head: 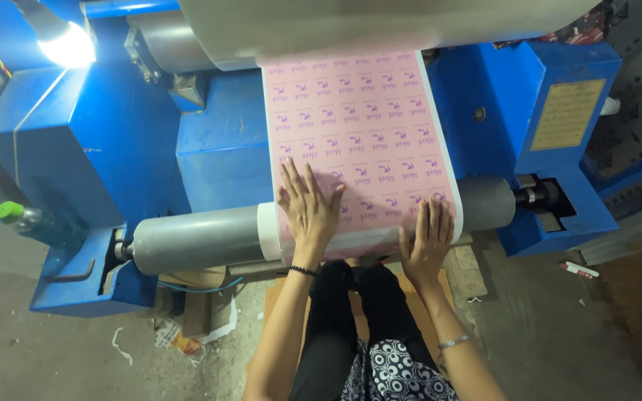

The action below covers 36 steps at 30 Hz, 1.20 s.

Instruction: The person operates a blue labeling machine, guiding a continuous pink label sheet with purple text and deer graphics through rollers. The hands smooth and align the labels as they feed onto a gray roller, ensuring proper placement during the process.

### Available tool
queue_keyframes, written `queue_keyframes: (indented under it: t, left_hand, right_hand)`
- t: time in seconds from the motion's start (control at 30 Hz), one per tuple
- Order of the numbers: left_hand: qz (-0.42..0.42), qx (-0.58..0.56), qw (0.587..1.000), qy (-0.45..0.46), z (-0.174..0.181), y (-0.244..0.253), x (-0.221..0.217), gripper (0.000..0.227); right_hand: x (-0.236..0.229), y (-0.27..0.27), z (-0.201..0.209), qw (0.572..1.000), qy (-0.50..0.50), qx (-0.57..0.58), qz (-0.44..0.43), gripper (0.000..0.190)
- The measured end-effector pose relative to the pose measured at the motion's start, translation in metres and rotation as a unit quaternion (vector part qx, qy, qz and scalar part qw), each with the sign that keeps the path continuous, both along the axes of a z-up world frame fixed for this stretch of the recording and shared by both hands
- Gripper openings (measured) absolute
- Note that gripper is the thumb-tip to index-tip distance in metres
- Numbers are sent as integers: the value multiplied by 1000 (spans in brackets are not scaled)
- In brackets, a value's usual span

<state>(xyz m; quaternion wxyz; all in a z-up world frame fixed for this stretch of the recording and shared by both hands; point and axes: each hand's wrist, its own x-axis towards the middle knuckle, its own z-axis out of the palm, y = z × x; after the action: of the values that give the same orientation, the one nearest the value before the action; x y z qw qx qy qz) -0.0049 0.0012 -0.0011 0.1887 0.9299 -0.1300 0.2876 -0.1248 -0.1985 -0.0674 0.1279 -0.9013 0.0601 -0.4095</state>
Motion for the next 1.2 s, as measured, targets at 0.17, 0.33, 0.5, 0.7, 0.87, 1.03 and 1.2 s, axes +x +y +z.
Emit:
queue_keyframes:
  t: [0.17,0.33,0.5,0.7,0.87,1.03,1.2]
  left_hand:
    - [-15,-23,1000,-7,-10,2,-11,89]
    - [-23,-44,998,-43,-22,3,-20,87]
    - [-11,-20,999,-46,-31,5,-32,84]
    - [-23,-46,996,-75,-37,7,-48,81]
    - [-12,-30,997,-72,-41,9,-60,79]
    - [-11,-22,997,-75,-53,11,-71,75]
    - [-16,-27,997,-74,-68,12,-78,73]
  right_hand:
    - [-16,-2,-9,1000,10,4,15,65]
    - [-25,-2,-14,998,-3,54,11,54]
    - [-10,-22,7,989,47,125,-62,45]
    - [55,-43,40,992,103,-10,-70,83]
    - [103,-33,58,981,182,-18,-60,92]
    - [122,-9,63,982,189,-18,-20,95]
    - [106,-2,59,988,152,-37,-9,89]
